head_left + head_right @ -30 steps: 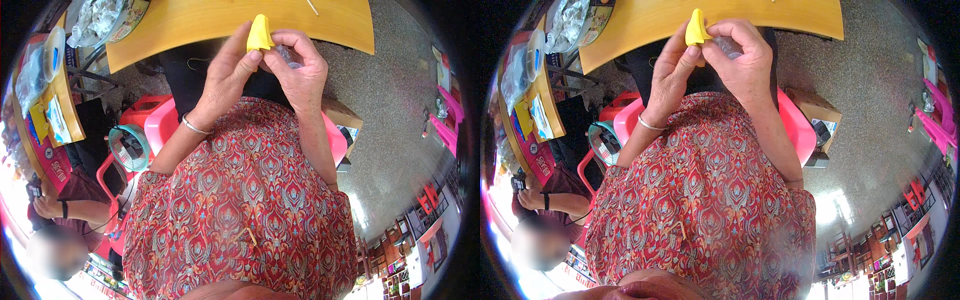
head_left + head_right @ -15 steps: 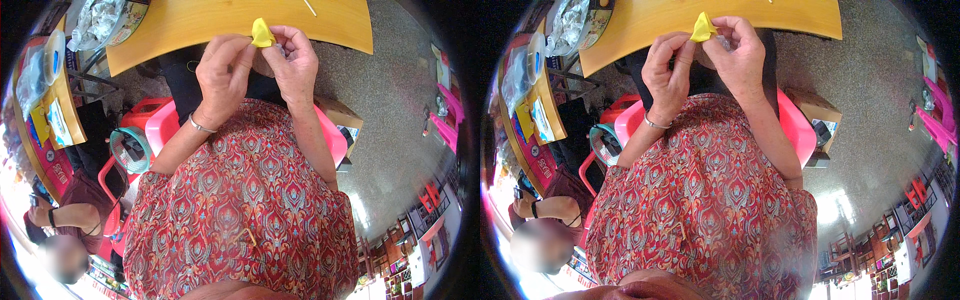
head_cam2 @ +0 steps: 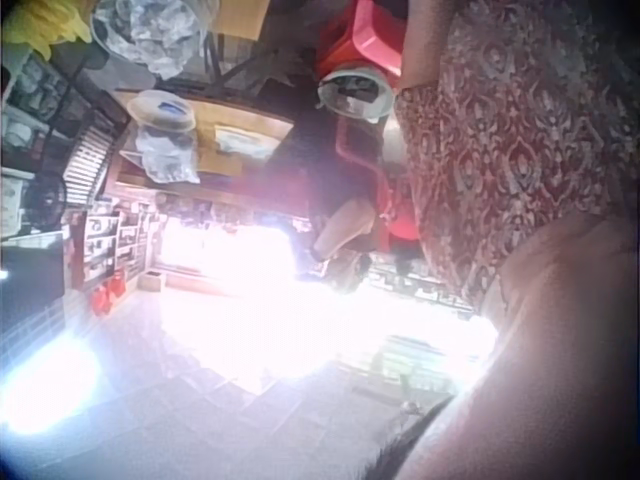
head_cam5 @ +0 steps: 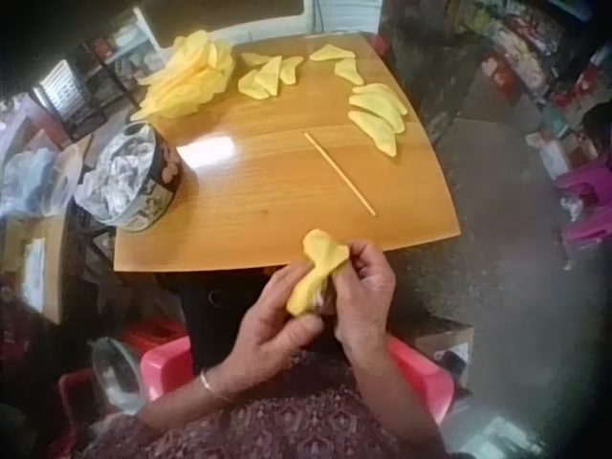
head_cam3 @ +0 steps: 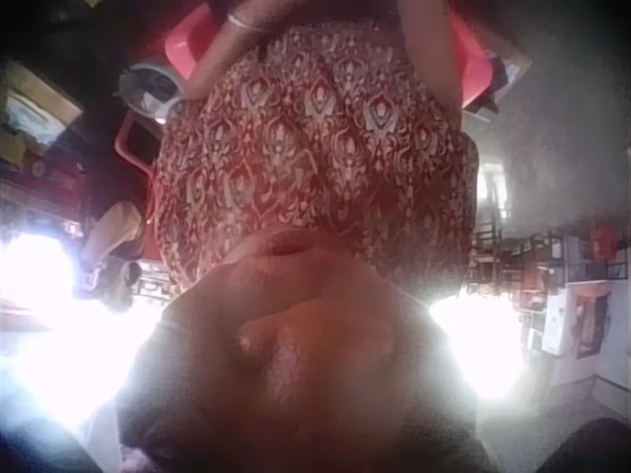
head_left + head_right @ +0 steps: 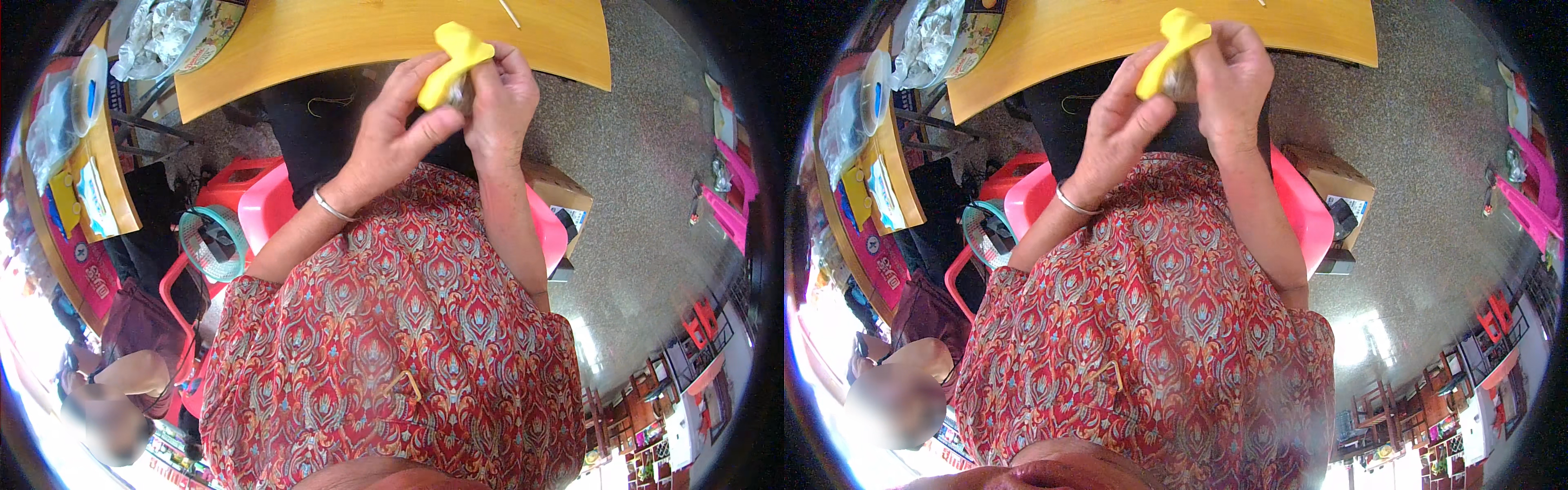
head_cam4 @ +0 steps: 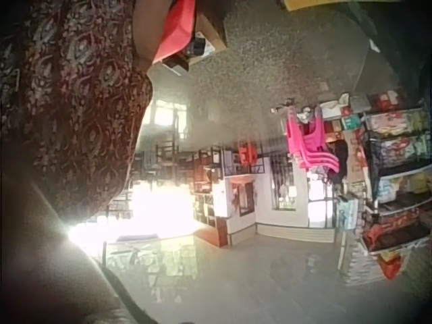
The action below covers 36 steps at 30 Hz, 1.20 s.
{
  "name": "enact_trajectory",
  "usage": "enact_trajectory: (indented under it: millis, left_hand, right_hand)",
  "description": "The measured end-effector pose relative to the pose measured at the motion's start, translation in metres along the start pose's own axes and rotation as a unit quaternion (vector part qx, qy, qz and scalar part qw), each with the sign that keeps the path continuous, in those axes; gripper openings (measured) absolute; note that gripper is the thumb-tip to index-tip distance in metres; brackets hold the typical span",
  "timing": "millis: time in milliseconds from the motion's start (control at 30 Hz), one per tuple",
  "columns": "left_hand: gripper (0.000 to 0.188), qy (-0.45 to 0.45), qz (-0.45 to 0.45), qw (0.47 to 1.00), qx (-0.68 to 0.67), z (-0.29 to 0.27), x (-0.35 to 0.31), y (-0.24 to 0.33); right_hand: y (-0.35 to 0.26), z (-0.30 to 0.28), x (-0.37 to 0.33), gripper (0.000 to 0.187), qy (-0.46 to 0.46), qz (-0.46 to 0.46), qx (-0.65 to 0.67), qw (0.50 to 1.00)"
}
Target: The recorder is assembling small yellow fabric items, possibly for shoes or toys, by folding the fabric and inserting stuffing.
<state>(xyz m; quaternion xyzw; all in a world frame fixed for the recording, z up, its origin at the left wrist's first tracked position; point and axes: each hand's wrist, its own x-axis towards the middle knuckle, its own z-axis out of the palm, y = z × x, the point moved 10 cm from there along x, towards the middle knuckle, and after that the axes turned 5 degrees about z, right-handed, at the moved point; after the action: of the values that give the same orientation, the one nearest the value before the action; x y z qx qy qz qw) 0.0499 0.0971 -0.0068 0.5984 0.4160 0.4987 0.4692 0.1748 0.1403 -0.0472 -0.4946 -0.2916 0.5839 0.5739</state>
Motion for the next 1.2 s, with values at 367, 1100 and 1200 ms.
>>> enact_trajectory:
  millis: [367,1100,1200]
  left_hand:
    - [0.063,-0.054,0.163,0.967,0.19,-0.023,0.015,0.024]
    - [0.024,0.038,-0.144,0.989,-0.01,-0.023,-0.034,-0.031]
    - [0.034,-0.046,-0.182,0.98,-0.063,-0.009,-0.04,-0.036]
  right_hand:
    - [0.049,0.025,-0.006,0.019,-0.099,0.274,0.27,0.918]
    - [0.085,0.041,-0.11,0.029,-0.162,0.546,0.44,0.694]
    - [0.093,0.033,-0.11,0.031,-0.128,0.564,0.429,0.694]
